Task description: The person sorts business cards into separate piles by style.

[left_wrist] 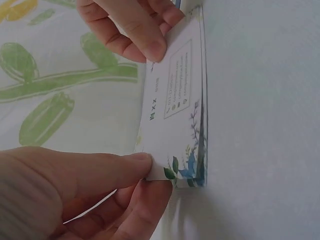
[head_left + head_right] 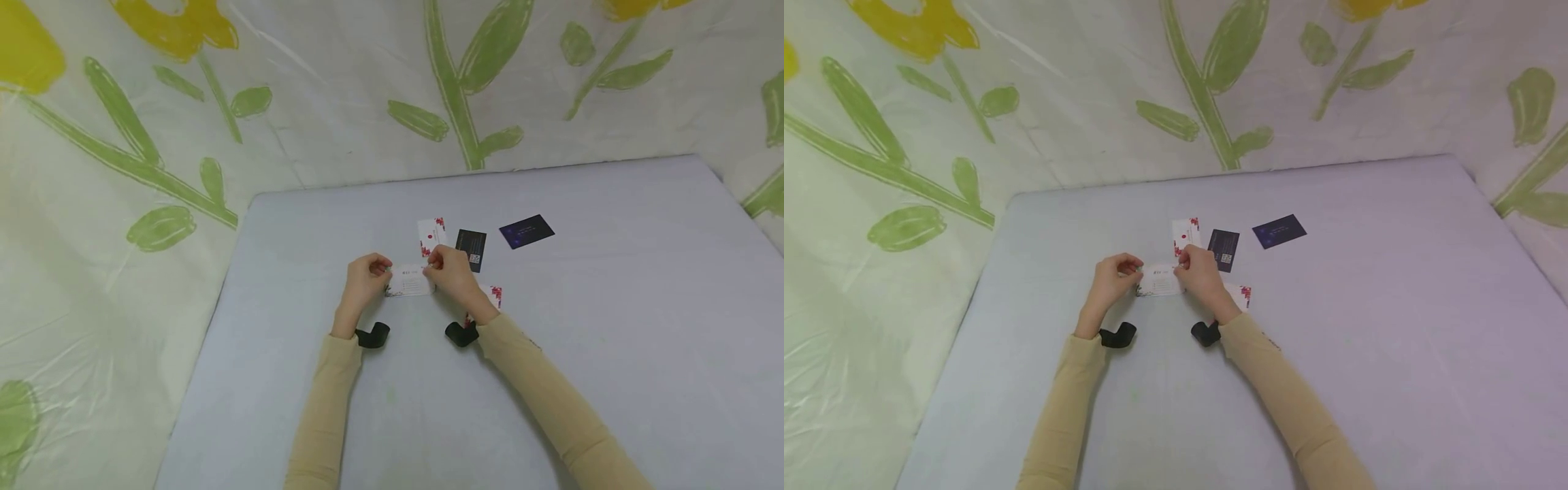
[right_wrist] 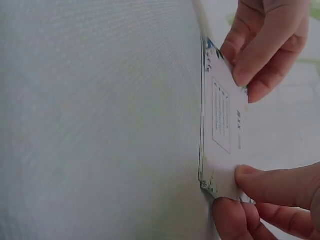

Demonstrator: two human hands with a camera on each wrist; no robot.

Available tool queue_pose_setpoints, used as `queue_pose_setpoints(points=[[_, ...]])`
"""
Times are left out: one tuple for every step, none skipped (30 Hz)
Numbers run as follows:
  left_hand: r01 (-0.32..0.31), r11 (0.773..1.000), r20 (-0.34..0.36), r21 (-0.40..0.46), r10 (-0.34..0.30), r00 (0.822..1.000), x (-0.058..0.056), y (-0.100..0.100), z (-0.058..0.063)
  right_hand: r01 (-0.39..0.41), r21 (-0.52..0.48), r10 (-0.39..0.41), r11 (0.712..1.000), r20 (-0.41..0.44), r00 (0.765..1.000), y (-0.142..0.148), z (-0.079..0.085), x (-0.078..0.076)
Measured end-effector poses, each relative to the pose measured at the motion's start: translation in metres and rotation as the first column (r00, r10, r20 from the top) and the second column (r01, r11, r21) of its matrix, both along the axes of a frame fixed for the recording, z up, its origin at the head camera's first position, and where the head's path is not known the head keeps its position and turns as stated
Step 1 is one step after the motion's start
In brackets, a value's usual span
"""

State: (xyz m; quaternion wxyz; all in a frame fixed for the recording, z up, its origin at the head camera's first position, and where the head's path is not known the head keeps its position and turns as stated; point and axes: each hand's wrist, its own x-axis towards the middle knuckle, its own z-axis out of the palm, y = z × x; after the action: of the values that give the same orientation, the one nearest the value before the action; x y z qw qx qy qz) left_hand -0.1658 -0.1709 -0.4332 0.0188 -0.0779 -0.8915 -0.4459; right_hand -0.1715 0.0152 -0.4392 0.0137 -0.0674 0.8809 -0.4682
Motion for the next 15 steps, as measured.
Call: queue_pose_setpoints(points=[[0.000, 1.000, 0.000, 0.000, 0.000, 1.000, 0.0001, -0.0002, -0.0003, -0.005, 0.012, 0.005, 1.000, 0.001, 1.000, -0.0007, 0.0004, -0.0001], [-0.001, 1.000, 0.000, -0.005, 0.001, 1.000, 0.0001, -0.0004, -0.0009, -0.010, 0.027, 0.010, 1.000, -0.001, 1.000, -0.0014, 0.0009, -0.0002], [-0.001, 1.000, -0.001, -0.008, 0.001, 1.000, 0.0001, -0.0006, -0.0012, -0.016, 0.046, 0.016, 0.999, -0.004, 1.000, -0.0020, 0.0016, -0.0001], [-0.003, 1.000, -0.002, -0.014, 0.003, 1.000, 0.0002, -0.0007, -0.0015, -0.021, 0.060, 0.021, 0.998, -0.005, 1.000, -0.0027, 0.0023, 0.0000], [-0.004, 1.000, -0.001, -0.019, 0.004, 1.000, 0.0004, -0.0007, -0.0013, -0.026, 0.075, 0.026, 0.997, -0.007, 1.000, -0.0033, 0.0030, 0.0001], [-0.006, 1.000, 0.000, -0.025, 0.006, 1.000, 0.0006, -0.0006, -0.0012, -0.030, 0.089, 0.031, 0.996, -0.009, 0.999, -0.0038, 0.0037, 0.0003], [-0.007, 1.000, 0.002, -0.029, 0.007, 1.000, 0.0008, -0.0003, -0.0009, -0.034, 0.104, 0.036, 0.994, -0.011, 0.999, -0.0043, 0.0044, 0.0004], [-0.008, 0.999, 0.000, -0.037, 0.008, 1.000, 0.0009, 0.0000, -0.0008, -0.039, 0.120, 0.041, 0.992, -0.013, 0.999, -0.0047, 0.0050, 0.0006], [-0.007, 0.999, -0.003, -0.048, 0.007, 1.000, 0.0011, 0.0007, -0.0004, -0.043, 0.134, 0.045, 0.990, -0.010, 0.999, -0.0052, 0.0056, 0.0008], [-0.007, 0.998, -0.002, -0.058, 0.007, 1.000, 0.0012, 0.0012, -0.0005, -0.047, 0.148, 0.049, 0.988, -0.007, 0.999, -0.0055, 0.0060, 0.0009], [-0.007, 0.998, -0.003, -0.068, 0.007, 1.000, 0.0012, 0.0018, -0.0006, -0.051, 0.166, 0.052, 0.985, -0.001, 0.999, -0.0059, 0.0060, 0.0007], [-0.007, 0.997, -0.003, -0.080, 0.007, 1.000, 0.0010, 0.0024, -0.0009, -0.055, 0.183, 0.055, 0.981, 0.005, 0.998, -0.0063, 0.0061, 0.0005], [-0.008, 0.996, -0.004, -0.090, 0.008, 1.000, 0.0009, 0.0029, -0.0012, -0.061, 0.200, 0.060, 0.978, 0.011, 0.998, -0.0064, 0.0059, 0.0003], [-0.008, 0.995, -0.007, -0.103, 0.008, 1.000, 0.0007, 0.0032, -0.0017, -0.066, 0.212, 0.063, 0.975, 0.021, 0.998, -0.0067, 0.0060, 0.0002], [-0.009, 0.993, -0.006, -0.116, 0.008, 1.000, 0.0006, 0.0035, -0.0024, -0.068, 0.223, 0.063, 0.972, 0.029, 0.998, -0.0070, 0.0060, -0.0001]])
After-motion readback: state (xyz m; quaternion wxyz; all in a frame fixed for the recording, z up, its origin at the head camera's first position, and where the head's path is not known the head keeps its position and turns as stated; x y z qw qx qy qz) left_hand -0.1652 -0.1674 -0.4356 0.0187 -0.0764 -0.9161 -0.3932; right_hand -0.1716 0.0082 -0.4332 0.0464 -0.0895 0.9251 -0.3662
